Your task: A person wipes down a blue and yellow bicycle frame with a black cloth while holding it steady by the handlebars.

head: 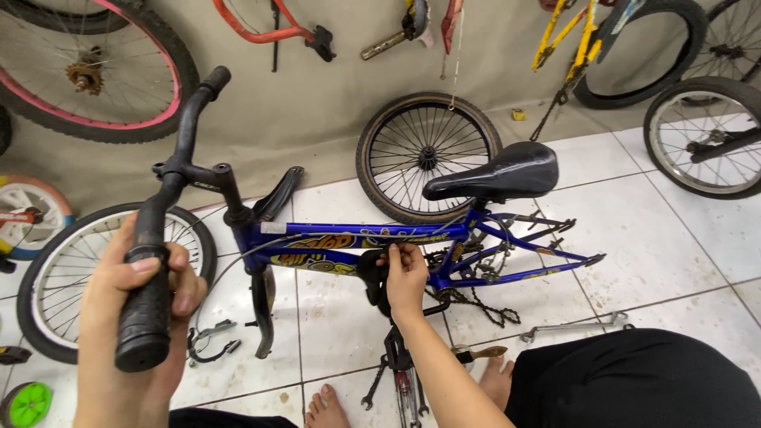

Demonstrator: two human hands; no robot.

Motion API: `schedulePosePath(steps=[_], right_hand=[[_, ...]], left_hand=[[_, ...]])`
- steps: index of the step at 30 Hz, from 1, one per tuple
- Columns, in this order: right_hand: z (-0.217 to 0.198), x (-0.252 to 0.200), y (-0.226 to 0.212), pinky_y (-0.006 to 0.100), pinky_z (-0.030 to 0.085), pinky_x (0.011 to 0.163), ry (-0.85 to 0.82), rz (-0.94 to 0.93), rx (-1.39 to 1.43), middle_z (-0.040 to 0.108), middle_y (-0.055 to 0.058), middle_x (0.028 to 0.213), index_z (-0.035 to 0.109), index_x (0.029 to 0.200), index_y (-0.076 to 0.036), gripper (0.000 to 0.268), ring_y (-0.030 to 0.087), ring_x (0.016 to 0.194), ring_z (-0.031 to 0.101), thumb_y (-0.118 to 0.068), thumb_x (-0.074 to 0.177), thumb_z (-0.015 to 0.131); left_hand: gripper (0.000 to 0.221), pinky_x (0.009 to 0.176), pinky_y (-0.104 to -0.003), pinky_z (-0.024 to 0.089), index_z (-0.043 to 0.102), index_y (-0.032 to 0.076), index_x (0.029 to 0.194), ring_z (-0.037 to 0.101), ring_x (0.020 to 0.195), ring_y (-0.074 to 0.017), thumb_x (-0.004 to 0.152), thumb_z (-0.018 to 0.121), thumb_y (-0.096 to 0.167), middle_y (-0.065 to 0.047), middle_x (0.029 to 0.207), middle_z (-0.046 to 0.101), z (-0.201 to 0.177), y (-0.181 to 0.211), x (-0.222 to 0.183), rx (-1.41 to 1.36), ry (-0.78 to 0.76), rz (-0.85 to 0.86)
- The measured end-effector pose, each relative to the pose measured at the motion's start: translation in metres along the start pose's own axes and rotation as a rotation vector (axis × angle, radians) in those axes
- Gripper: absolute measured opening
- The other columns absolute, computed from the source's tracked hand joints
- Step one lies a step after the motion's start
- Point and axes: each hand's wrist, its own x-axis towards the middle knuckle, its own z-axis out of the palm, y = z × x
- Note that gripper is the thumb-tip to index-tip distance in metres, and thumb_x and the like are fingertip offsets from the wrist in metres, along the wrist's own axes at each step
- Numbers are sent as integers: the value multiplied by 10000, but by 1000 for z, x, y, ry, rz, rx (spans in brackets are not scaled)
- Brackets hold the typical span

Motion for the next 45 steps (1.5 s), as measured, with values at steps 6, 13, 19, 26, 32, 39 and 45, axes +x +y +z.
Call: schedulePosePath(steps=[6,13,19,26,32,39,45], right_hand=[[26,-16,-11,259,525,701,-27,19,-7,683,102,832,612,1054,28,178,155,726,662,-142,1006,627],[76,-48,-19,259,580,737,-313,4,-137,731,104,888,653,1119,28,237,151,788,718,-150,964,652],[102,-74,-52,251,564,696,-579,-185,-156,728,84,850,695,1141,33,247,141,738,673,-38,909,646],[136,-39,-89,397,475,977,-734,-727,-621,605,213,1239,469,1415,68,632,354,1099,605,-10,790,509],[141,-11,-76,601,275,1147,-814,-891,-1128,635,109,1228,504,1411,-40,469,299,1150,590,-278,1007,492],[135,20,-105,516,285,1181,-962,-367,-1391,767,54,1119,680,1211,-140,563,294,1041,690,-482,1044,266],[95,66,-107,540,485,1082,-939,88,-1578,740,158,1129,712,1304,-139,868,268,1170,695,-661,996,90]], left_hand=[[673,549,-179,353,446,-17,1483,457,578,-105,841,515,174,-109,907,550,-2,-1,0,-31,-18,19],[692,467,-212,367,434,-14,1486,472,527,-131,810,513,111,-133,869,583,-6,-3,5,-29,22,30],[832,528,-220,448,329,-22,1587,558,625,-156,801,571,106,-178,900,639,-13,-6,2,-14,73,26],[819,563,-223,441,337,-28,1575,565,653,-149,801,563,117,-167,919,625,-6,2,0,-40,32,-7],[804,560,-219,447,321,-21,1578,574,690,-154,824,552,135,-175,944,629,-4,2,4,-48,19,-8],[848,599,-225,456,304,-17,1604,587,716,-151,815,569,151,-167,910,647,-4,3,-3,-15,11,5],[799,664,-240,469,371,-11,1577,579,783,-177,813,562,122,-184,903,680,-7,4,-7,-30,38,-9]])
